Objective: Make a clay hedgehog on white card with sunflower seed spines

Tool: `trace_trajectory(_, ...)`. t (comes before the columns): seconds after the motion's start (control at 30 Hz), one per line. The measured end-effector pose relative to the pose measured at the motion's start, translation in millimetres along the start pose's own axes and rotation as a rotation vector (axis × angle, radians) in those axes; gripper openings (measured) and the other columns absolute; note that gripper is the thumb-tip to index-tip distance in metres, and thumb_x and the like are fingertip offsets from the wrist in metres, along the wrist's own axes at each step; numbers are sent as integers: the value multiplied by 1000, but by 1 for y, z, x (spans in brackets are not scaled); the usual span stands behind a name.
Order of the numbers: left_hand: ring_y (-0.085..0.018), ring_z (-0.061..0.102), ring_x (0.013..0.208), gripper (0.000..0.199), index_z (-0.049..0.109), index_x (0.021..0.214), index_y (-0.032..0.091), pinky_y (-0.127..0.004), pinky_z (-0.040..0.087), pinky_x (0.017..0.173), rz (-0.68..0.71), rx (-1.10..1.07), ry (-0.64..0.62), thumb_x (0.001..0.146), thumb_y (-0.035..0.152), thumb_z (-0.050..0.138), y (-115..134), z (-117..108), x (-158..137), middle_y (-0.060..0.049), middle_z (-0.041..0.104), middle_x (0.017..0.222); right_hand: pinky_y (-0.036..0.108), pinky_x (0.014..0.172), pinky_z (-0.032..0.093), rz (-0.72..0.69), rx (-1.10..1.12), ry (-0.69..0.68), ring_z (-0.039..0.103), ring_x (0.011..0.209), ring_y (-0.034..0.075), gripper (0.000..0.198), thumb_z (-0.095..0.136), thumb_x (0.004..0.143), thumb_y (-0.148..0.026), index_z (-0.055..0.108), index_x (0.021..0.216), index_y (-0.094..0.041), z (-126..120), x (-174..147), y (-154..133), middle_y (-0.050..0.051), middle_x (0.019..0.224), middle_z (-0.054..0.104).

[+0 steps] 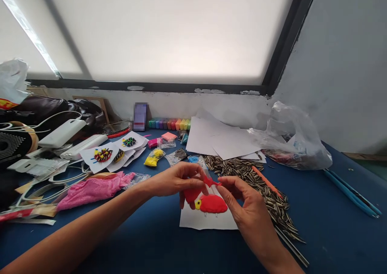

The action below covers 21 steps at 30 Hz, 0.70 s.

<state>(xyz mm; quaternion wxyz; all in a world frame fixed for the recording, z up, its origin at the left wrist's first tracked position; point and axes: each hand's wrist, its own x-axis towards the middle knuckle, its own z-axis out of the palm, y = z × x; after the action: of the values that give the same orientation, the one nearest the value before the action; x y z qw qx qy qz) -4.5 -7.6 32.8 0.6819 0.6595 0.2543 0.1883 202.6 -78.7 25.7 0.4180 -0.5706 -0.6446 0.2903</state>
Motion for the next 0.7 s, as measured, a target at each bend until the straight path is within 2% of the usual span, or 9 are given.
trace_trajectory(0.13, -11, 66, 59, 30, 58, 103, 15, -21, 53, 52, -24, -35, -56, 87, 40, 63, -2, 4, 1, -10, 69, 98, 26, 64, 53, -32, 3, 3, 65, 70, 17, 26, 63, 83, -49, 71, 84, -25, -1, 0, -1, 0, 77, 71)
trace_trajectory(0.27, -11, 65, 62, 30, 62, 102, 13, -21, 52, 52, -4, -36, -53, 86, 39, 64, -2, 5, 2, -9, 68, 94, 28, 62, 52, -29, -9, 5, 63, 67, 18, 25, 64, 82, -49, 70, 82, -25, -1, -2, -3, 1, 75, 70)
trace_trajectory(0.37, -10, 64, 63, 29, 64, 101, 14, -19, 51, 53, -1, -25, -50, 86, 39, 65, -2, 6, 2, -7, 67, 90, 29, 62, 51, -13, 6, -34, 61, 67, 18, 24, 63, 84, -48, 70, 82, -25, -1, -2, -5, 1, 74, 68)
trace_trajectory(0.53, -8, 57, 62, 33, 67, 98, 12, -20, 48, 58, 19, 59, -46, 91, 43, 58, -4, 7, 3, -2, 62, 72, 28, 60, 51, 43, 99, -118, 59, 65, 17, 28, 58, 87, -49, 65, 79, -23, -1, -1, -9, 0, 70, 64)
trace_trajectory(0.7, -8, 55, 67, 31, 68, 96, 12, -20, 45, 63, 48, 133, -44, 94, 39, 54, -5, 6, 2, -2, 62, 75, 26, 62, 51, 105, 190, -192, 58, 66, 14, 29, 59, 87, -48, 64, 80, -21, -3, 0, -9, 0, 70, 62)
